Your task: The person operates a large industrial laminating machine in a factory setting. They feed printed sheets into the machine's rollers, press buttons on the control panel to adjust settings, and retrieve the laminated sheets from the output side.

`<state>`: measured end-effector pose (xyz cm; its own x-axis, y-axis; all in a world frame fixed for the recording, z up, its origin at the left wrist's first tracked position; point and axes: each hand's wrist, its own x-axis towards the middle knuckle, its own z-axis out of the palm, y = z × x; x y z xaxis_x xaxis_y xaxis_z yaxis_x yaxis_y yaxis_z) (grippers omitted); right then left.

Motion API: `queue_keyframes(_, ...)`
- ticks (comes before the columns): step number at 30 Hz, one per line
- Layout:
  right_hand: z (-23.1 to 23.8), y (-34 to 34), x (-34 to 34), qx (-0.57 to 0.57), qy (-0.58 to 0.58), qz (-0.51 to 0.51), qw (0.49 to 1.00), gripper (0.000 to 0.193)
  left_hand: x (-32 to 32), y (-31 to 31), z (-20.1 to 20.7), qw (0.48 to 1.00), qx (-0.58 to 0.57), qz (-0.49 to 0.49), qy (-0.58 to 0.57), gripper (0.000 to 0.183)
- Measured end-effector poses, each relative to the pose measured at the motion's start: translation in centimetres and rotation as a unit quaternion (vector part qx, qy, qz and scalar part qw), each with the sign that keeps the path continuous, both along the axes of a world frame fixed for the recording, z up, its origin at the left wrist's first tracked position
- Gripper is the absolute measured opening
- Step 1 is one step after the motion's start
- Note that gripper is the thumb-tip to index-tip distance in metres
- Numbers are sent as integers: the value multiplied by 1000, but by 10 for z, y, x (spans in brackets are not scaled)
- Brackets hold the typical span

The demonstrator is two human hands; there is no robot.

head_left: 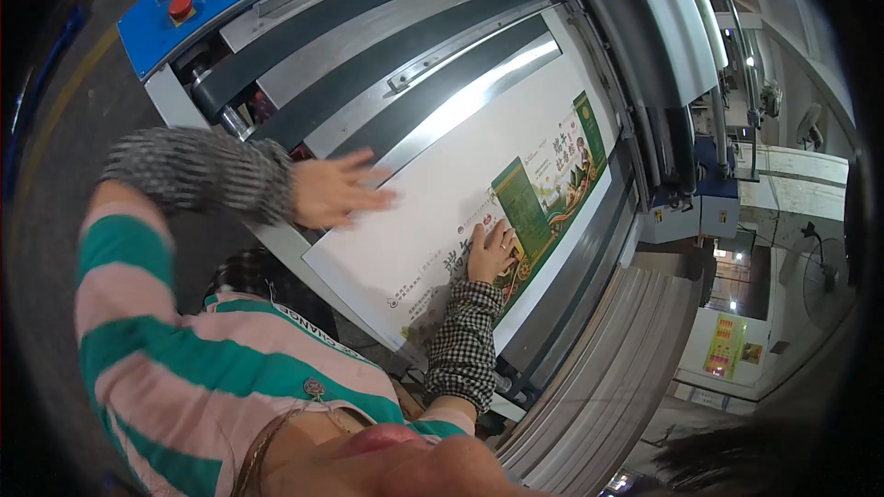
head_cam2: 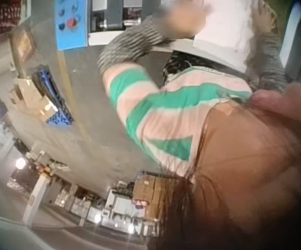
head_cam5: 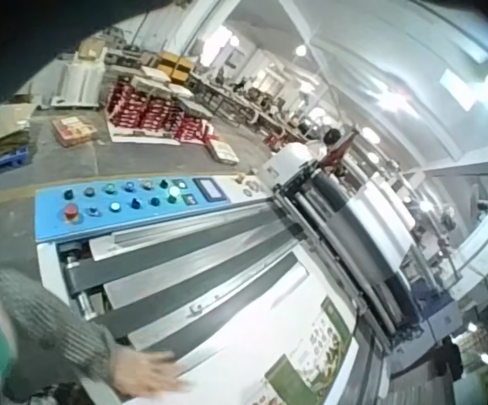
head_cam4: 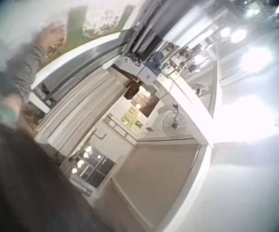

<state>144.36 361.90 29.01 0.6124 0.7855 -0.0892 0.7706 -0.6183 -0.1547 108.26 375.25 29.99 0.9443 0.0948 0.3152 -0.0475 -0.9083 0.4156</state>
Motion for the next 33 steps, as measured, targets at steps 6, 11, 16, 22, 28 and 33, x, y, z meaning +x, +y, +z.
queue_keyframes(6, -2, -9, 8, 34, 12, -26, 999, 68, 4, 28, 55, 998, 34, -8, 46, 54)
queue_keyframes(11, -2, -9, 2, 30, 14, -28, 999, 67, 4, 0, 11, 996, 26, -17, 82, 57)
queue_keyframes(16, -4, -2, 6, 34, 4, -31, 999, 67, -10, 15, 54, 999, 38, -5, 36, 59)
queue_keyframes(22, -1, -1, 8, 33, 11, -25, 999, 68, -35, -13, 50, 990, -76, 115, 28, 64)
queue_keyframes(28, -7, 5, 6, 14, 0, -23, 1000, 74, -62, -83, 44, 947, -159, 277, -24, 62)
queue_keyframes(33, -16, 2, 13, 41, -15, -5, 999, 74, -83, -141, 24, 892, -119, 433, -49, 58)
